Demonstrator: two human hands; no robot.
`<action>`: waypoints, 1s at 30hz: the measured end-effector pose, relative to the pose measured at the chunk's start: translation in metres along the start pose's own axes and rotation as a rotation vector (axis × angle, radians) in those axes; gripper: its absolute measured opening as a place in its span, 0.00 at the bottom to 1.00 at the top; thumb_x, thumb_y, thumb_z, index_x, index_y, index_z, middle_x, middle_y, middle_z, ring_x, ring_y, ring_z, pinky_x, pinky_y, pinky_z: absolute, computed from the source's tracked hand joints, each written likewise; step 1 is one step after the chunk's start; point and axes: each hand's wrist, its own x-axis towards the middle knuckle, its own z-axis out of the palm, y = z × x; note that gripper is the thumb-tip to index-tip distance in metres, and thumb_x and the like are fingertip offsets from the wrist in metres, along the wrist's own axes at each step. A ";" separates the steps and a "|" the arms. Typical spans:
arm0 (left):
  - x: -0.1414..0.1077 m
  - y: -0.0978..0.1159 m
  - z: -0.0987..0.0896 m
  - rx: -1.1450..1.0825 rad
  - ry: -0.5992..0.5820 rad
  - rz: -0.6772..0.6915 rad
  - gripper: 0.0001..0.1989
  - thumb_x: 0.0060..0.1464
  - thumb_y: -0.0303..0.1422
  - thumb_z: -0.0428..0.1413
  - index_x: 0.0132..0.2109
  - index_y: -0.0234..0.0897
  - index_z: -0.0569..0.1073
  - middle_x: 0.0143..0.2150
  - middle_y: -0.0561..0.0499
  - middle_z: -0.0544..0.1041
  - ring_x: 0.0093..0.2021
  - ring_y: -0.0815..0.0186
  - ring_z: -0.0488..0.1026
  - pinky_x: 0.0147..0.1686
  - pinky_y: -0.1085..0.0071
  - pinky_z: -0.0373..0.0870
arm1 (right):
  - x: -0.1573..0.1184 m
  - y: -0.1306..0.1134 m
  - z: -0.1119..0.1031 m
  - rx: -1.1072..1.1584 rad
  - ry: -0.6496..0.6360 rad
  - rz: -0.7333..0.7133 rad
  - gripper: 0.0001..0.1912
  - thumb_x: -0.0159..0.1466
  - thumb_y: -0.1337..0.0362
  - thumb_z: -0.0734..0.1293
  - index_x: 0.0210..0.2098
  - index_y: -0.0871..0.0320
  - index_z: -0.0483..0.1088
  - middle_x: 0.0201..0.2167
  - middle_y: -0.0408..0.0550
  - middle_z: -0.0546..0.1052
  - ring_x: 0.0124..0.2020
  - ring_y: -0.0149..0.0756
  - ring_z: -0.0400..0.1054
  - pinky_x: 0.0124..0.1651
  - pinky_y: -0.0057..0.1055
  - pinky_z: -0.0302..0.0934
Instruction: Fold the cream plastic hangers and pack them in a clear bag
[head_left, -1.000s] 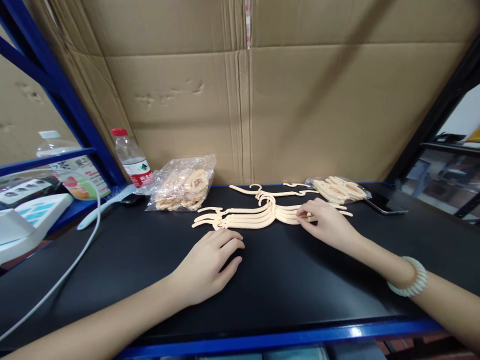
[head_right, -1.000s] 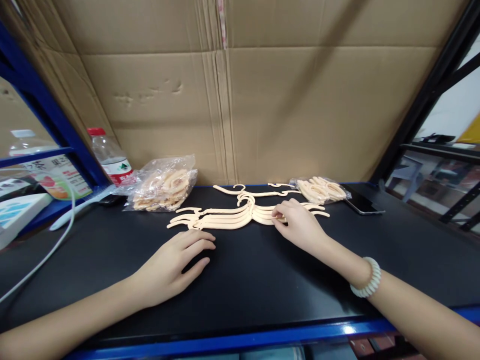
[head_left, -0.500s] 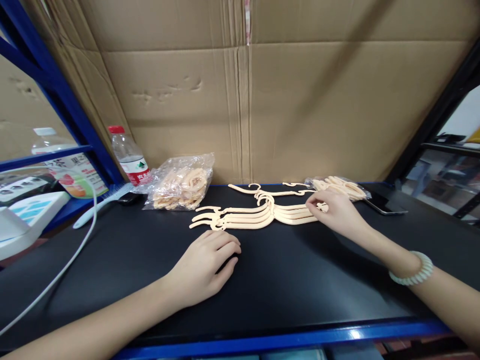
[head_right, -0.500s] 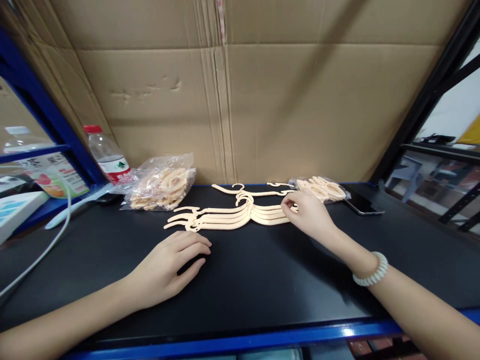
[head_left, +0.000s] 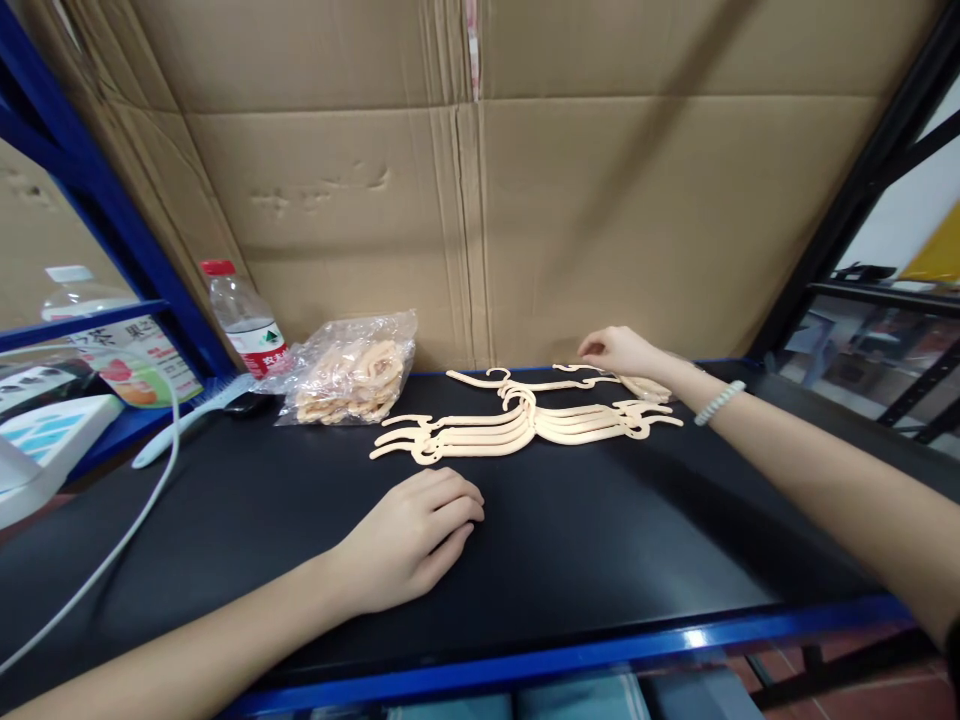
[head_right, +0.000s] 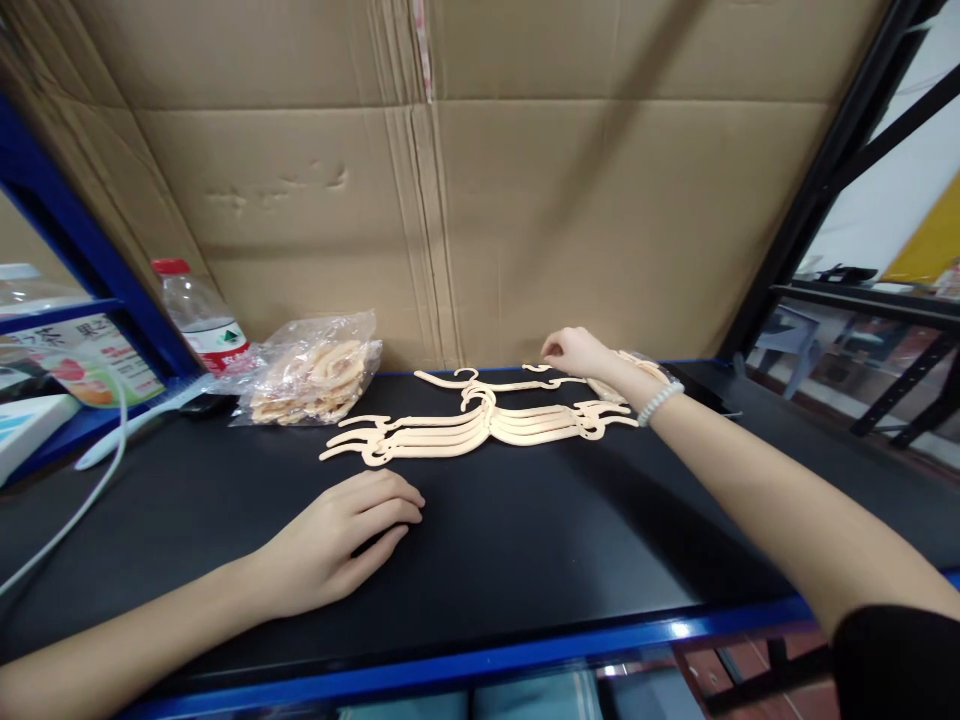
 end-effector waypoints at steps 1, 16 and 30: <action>0.000 0.000 -0.001 -0.011 -0.003 0.003 0.12 0.60 0.23 0.45 0.43 0.38 0.71 0.43 0.46 0.75 0.42 0.62 0.71 0.43 0.67 0.70 | 0.011 0.000 0.001 -0.018 -0.038 -0.008 0.09 0.60 0.69 0.64 0.37 0.60 0.77 0.34 0.50 0.80 0.36 0.39 0.74 0.41 0.32 0.65; -0.004 -0.004 -0.005 -0.040 -0.062 0.023 0.11 0.59 0.24 0.46 0.44 0.38 0.70 0.44 0.46 0.74 0.43 0.62 0.71 0.45 0.67 0.69 | 0.052 -0.015 0.061 -0.209 -0.212 0.037 0.13 0.68 0.60 0.65 0.49 0.60 0.69 0.47 0.51 0.72 0.44 0.39 0.70 0.46 0.40 0.67; -0.006 0.001 -0.007 -0.218 0.005 -0.118 0.17 0.58 0.26 0.50 0.55 0.40 0.64 0.45 0.48 0.75 0.45 0.63 0.72 0.46 0.66 0.70 | 0.007 -0.080 0.016 0.353 0.154 -0.113 0.09 0.63 0.67 0.61 0.39 0.62 0.72 0.33 0.50 0.79 0.35 0.36 0.74 0.40 0.30 0.68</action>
